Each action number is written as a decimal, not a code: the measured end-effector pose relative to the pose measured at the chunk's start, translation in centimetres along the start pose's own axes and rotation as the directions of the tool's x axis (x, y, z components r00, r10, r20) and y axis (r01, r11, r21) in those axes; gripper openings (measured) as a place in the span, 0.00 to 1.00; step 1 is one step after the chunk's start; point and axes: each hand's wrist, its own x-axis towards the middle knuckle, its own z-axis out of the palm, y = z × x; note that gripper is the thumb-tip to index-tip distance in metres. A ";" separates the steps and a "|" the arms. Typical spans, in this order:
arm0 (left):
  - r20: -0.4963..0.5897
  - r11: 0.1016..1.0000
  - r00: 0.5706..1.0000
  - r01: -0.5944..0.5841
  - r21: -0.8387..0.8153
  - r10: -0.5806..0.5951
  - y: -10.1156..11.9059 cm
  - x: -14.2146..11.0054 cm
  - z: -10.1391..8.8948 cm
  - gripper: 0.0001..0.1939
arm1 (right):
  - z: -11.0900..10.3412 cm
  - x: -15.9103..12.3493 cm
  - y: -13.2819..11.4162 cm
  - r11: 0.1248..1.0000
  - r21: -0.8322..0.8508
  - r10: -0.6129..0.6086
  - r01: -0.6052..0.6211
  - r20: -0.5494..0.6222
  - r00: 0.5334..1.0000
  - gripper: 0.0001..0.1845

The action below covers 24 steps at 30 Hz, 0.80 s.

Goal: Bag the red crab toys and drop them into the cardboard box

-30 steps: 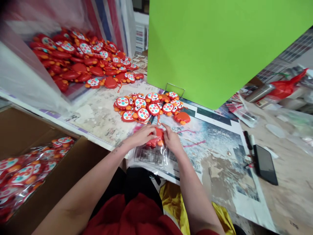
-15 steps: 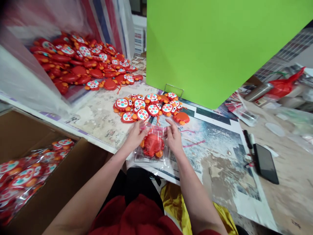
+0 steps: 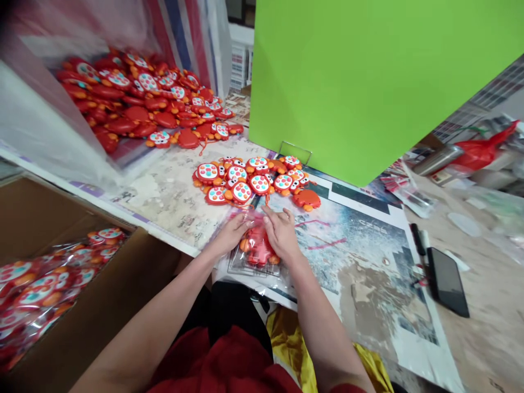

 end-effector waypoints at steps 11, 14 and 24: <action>0.091 0.987 0.984 -0.158 0.030 0.155 -0.7 0.2 -0.5 0.17 | 0.1 0.9 -1.6 0.988 -0.139 -0.077 0.074 -0.021 0.997 0.24; 0.115 0.973 0.974 -0.207 0.107 0.194 -0.6 0.1 -0.5 0.19 | 0.4 1.9 -2.5 0.967 -0.225 -0.107 0.117 0.058 0.993 0.28; 0.135 0.947 0.973 -0.217 0.237 0.189 0.1 -0.6 -0.4 0.19 | 1.3 3.1 -2.7 0.943 -0.319 -0.085 0.093 0.039 0.996 0.26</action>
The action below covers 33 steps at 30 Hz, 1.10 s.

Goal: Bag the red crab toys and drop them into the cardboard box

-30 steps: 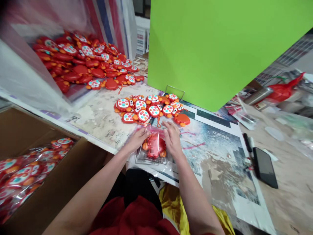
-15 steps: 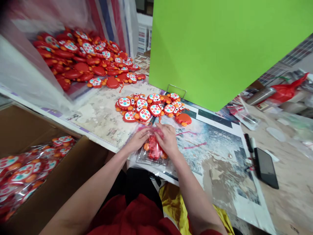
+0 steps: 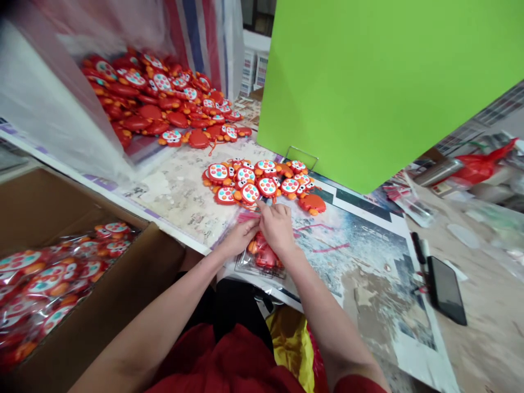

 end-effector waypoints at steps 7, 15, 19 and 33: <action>-0.035 0.998 0.999 0.021 -0.058 -0.023 -0.4 0.1 0.2 0.18 | -1.9 -1.8 3.7 0.959 0.229 0.206 -0.170 -0.148 0.967 0.22; -0.049 0.999 0.999 -0.012 -0.050 0.009 -0.3 0.0 0.2 0.18 | -1.3 -1.2 -0.2 0.984 0.175 0.037 -0.046 0.056 0.998 0.29; -0.068 1.000 0.998 -0.008 -0.019 0.007 -0.5 0.0 0.4 0.16 | -0.8 -0.4 -1.6 1.000 -0.022 0.007 -0.004 0.122 0.992 0.28; -0.032 0.998 0.999 -0.010 0.058 0.012 -0.4 -0.1 0.4 0.17 | -0.9 0.7 -0.9 1.000 0.001 -0.023 0.023 0.126 0.992 0.25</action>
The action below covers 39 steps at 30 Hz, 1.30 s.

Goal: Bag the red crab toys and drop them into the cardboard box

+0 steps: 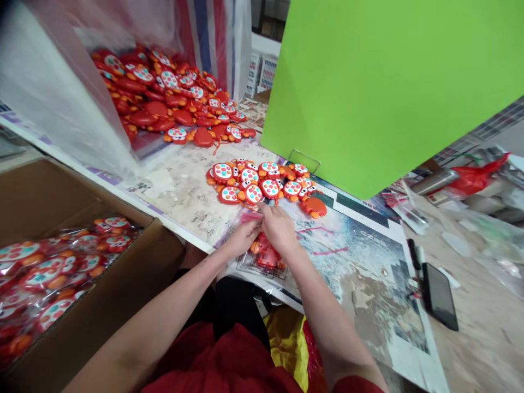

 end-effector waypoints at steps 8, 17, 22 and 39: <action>-0.057 0.997 0.996 0.073 -0.040 -0.075 0.5 -0.2 0.0 0.18 | -0.3 -5.9 10.7 0.789 0.299 0.600 -0.537 -0.188 0.777 0.17; -0.056 0.978 0.993 0.095 -0.185 -0.107 -0.3 0.1 0.3 0.15 | -4.5 -18.2 18.1 0.765 -0.126 0.579 -0.631 -0.295 0.760 0.22; -0.053 0.981 0.991 0.110 -0.162 -0.120 -0.3 0.0 0.2 0.09 | -2.9 -12.7 12.1 0.888 -0.048 0.427 -0.458 -0.286 0.858 0.17; 0.050 0.931 0.995 0.097 -0.353 -0.085 -0.2 0.1 -0.1 0.16 | 0.1 -8.7 6.6 0.237 0.887 0.683 -0.398 0.139 0.717 0.08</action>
